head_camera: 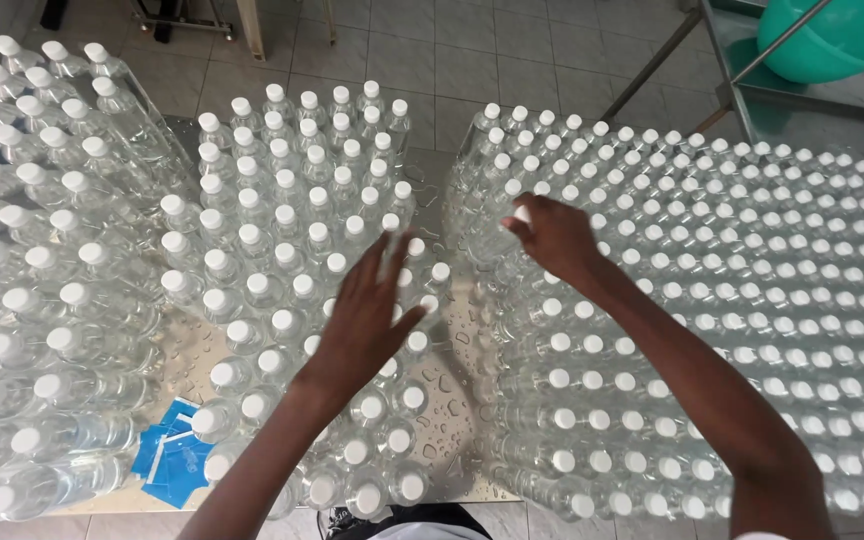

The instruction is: Manually placing and tightening caps on plastic water bottles at a production station.

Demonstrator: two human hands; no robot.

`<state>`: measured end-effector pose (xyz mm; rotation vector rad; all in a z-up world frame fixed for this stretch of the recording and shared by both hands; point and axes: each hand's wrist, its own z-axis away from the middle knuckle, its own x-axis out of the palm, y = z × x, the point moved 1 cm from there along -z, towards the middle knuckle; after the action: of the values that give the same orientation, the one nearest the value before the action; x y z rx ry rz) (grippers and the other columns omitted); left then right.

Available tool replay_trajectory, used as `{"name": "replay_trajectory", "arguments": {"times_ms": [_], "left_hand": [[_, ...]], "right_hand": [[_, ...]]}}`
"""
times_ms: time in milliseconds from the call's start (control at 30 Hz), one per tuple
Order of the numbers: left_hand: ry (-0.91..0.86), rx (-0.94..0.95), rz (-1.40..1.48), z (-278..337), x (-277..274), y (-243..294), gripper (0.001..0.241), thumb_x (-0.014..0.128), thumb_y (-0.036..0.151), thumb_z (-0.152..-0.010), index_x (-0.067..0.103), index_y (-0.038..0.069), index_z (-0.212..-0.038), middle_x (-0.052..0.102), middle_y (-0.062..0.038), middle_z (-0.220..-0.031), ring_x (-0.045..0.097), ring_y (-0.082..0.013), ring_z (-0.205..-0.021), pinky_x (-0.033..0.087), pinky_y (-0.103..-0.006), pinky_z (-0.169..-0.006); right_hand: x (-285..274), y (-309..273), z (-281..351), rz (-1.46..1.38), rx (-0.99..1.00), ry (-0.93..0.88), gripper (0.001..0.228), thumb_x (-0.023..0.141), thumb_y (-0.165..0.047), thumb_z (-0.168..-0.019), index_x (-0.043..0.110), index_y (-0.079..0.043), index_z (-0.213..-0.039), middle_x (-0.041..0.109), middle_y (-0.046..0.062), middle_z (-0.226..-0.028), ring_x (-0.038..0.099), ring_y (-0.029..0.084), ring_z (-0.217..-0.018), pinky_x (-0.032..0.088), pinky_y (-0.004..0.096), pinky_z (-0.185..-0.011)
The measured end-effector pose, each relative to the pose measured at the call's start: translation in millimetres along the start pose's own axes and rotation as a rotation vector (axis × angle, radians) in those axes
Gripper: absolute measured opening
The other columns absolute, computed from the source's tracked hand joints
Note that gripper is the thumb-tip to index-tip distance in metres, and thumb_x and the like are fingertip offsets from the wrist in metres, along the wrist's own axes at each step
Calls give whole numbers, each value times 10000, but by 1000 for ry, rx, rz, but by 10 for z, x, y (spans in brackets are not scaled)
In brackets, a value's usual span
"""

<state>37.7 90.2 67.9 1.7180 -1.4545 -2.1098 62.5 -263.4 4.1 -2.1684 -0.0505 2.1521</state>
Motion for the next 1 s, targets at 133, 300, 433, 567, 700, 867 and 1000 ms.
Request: {"name": "replay_trajectory", "arguments": {"times_ms": [133,300,433,567,700,867,1000], "left_hand": [[-74,-256,12,632,8,-537,913,721,363,-1013,231,175,-1759,318,-230,-1724,393,-459,-1558,371,-623,-1245],[143,-359,116,1456,193,-997,831,688,402,-957,327,221,-1683,351,-118,-1788,443,-356,-1587,549,-607,-1064],[127,-519,146,1749,405,-1097,867,718,437,-906,350,268,-1672,356,-77,-1782,477,-339,-1562,607,-621,-1015],[46,-593,216,1785,553,-1091,906,687,504,-896,271,335,-1682,218,-18,-1840,401,-318,-1598,550,-737,-1054],[72,-433,179,1805,633,-1089,858,703,435,-948,284,277,-1680,231,-67,-1826,460,-344,-1558,537,-699,-1083],[42,-315,150,1769,664,-989,874,719,408,-966,251,301,-1697,186,-61,-1838,452,-317,-1555,564,-705,-1036],[-23,-261,163,1724,802,-974,893,761,373,-971,248,269,-1695,128,-79,-1839,353,-348,-1600,536,-696,-1089]], "right_hand": [[1001,358,-510,74,15,-142,434,561,-461,-1127,649,-121,-1382,793,162,-1097,784,403,-1073,607,639,-918],[1557,632,-728,131,15,-82,437,629,-448,-1136,689,-20,-1202,766,154,-851,750,304,-701,564,439,-535],[1624,729,-744,121,123,-123,393,631,-421,-1119,662,-49,-1240,784,217,-983,749,464,-929,546,578,-663],[1289,165,-605,210,-27,-51,353,655,-206,-1060,662,-4,-1349,663,310,-1317,609,487,-1217,575,573,-818],[333,-997,-225,-249,-7,-520,377,442,-492,-1142,671,-248,-1314,807,20,-1103,758,184,-828,612,413,-839],[1245,-717,-99,-165,-181,-423,489,639,-474,-1073,517,-112,-1377,773,162,-1099,749,402,-923,563,534,-747],[1183,-624,100,-366,-28,-187,390,800,-401,-966,639,-113,-1172,811,88,-909,772,269,-775,531,413,-615]]}}
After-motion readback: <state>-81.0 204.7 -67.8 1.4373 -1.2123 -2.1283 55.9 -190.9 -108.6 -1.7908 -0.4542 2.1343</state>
